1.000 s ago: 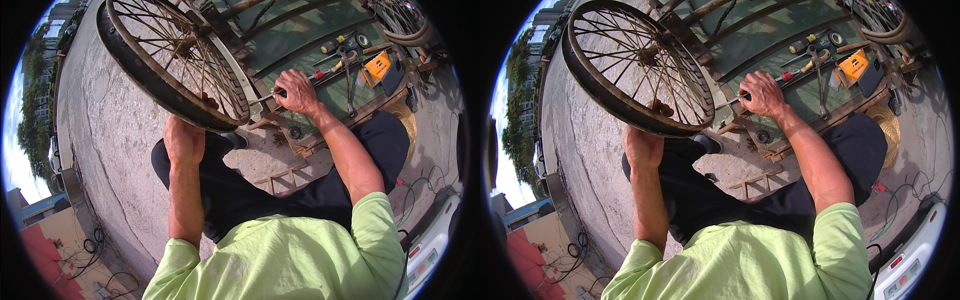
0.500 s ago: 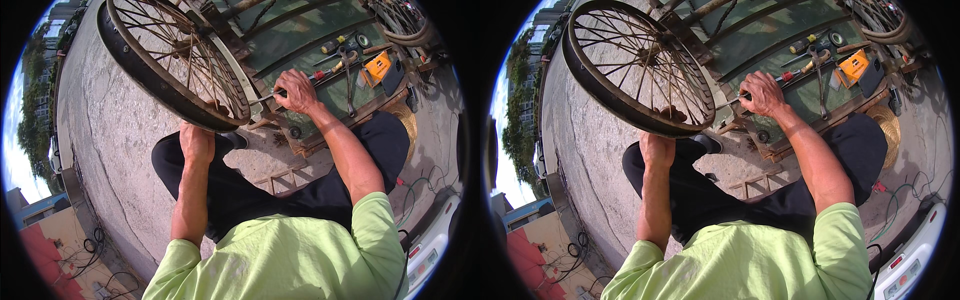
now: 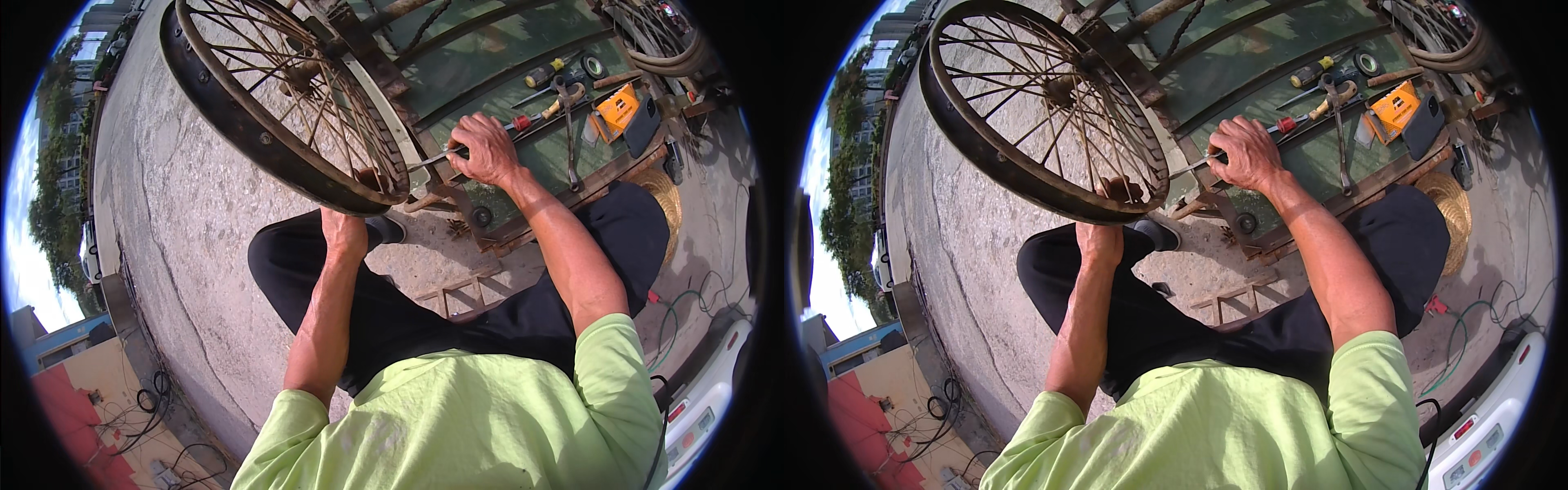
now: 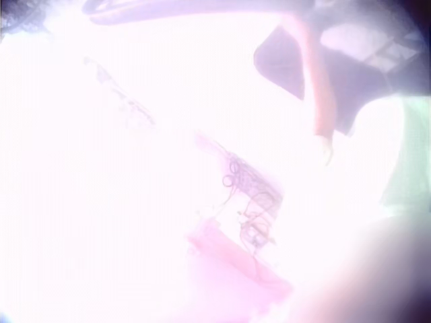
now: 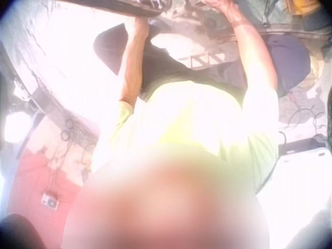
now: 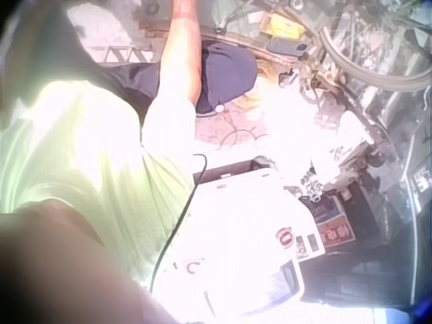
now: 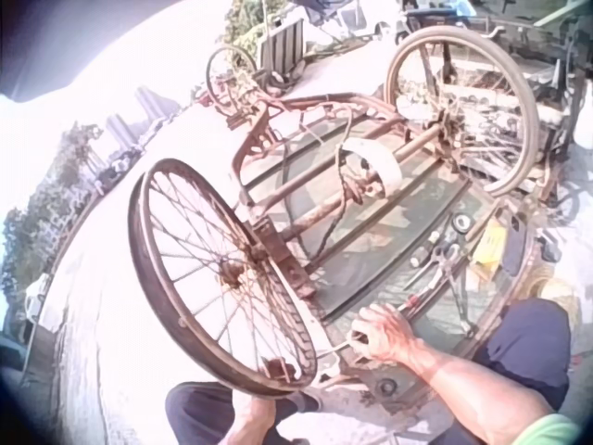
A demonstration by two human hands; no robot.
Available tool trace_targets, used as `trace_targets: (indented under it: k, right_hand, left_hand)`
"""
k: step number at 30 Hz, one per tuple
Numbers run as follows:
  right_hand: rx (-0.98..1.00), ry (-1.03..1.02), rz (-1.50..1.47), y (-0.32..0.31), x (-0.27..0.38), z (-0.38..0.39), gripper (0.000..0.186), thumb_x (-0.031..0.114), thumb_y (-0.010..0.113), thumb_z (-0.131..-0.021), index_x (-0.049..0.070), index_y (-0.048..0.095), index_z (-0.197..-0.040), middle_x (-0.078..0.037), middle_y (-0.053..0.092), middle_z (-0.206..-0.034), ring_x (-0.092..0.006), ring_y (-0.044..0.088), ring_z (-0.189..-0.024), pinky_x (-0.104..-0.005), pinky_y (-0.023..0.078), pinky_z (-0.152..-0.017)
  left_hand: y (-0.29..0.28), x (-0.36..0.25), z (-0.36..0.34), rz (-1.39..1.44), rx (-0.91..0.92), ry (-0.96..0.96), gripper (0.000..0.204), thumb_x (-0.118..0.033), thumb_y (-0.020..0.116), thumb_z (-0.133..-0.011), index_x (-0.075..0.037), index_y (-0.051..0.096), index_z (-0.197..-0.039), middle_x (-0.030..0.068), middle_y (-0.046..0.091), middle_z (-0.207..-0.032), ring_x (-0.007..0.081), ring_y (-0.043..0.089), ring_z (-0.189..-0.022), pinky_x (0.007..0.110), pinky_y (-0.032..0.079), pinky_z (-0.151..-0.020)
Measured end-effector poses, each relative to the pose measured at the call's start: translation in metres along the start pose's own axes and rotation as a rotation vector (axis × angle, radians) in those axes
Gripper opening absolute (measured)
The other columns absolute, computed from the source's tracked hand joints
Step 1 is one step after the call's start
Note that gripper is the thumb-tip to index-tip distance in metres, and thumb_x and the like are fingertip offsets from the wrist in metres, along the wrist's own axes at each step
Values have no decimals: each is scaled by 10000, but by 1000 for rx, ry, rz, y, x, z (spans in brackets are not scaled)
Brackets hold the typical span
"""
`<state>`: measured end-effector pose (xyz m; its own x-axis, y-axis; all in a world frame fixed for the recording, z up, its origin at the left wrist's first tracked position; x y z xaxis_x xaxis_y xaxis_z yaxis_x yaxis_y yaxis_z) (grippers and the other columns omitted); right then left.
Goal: The person uses a screwdriver and pliers to adjust components on a bicycle wheel mounted on a cart. They rotate the wheel and make repeated adjustments to the hub and spokes, then spin the wheel to check alignment.
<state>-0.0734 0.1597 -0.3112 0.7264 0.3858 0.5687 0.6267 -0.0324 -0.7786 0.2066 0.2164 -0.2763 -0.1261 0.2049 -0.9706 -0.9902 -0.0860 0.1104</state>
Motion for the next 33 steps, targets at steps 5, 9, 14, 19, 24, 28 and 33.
trace_targets:
  k: [5,9,14,19,24,28,33]
  right_hand:
    - [-7,-1,7,2,-3,1,216,252,838,-800,133,692,-907,-33,597,-998,-274,581,-1057,-466,455,-951]
    - [5,10,14,5,-4,0,221,255,838,-793,132,697,-910,-32,599,-993,-272,584,-1059,-467,458,-959]
    - [-7,-12,-1,3,-3,1,231,257,840,-793,125,699,-920,-31,605,-988,-274,587,-1064,-482,459,-972]
    - [-17,-21,-21,-1,0,0,248,253,846,-788,125,698,-940,-36,611,-995,-279,589,-1074,-493,459,-979]
    - [3,-7,-29,-2,-1,1,254,251,846,-788,125,697,-951,-42,620,-1005,-282,591,-1086,-497,460,-979]
    - [-22,-23,-8,0,-2,2,249,254,844,-787,125,696,-940,-41,624,-1007,-281,592,-1085,-494,461,-980]
    - [21,15,20,5,-4,-1,245,277,834,-784,140,712,-947,-32,630,-1010,-270,592,-1092,-471,461,-1013]
  left_hand:
    - [-4,17,-6,-88,14,-18,569,-511,620,-1075,30,726,-1216,92,761,-1134,184,693,-1021,337,539,-924]
    - [-9,30,-13,-170,-13,-39,487,-435,539,-1129,2,739,-1206,73,749,-1122,159,655,-1009,330,519,-911]
    - [-3,45,-23,-64,1,-75,418,-393,549,-1134,-38,749,-1231,52,743,-1142,163,657,-1024,323,512,-915]
    - [-2,53,-32,2,94,-77,451,-434,644,-1087,-37,721,-1289,66,752,-1198,202,698,-1097,371,565,-920]
    - [-4,56,-32,21,84,-69,445,-413,641,-1092,-25,715,-1297,74,750,-1201,203,695,-1106,366,557,-942]
    - [-1,50,-29,-21,44,-115,413,-368,599,-1114,-15,716,-1295,77,747,-1192,186,679,-1109,341,534,-960]
    - [-2,40,-19,-21,67,-80,404,-338,560,-1127,2,726,-1270,79,742,-1179,170,657,-1095,321,507,-971]
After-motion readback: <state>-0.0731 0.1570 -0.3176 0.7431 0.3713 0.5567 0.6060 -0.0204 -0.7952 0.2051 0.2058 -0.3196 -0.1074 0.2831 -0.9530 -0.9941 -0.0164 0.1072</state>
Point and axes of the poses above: each hand's wrist, its own z-axis away from the middle knuckle, its own y-axis out of the palm, x = y × z, the point moved 7 cm from there along -z, towards the middle knuckle
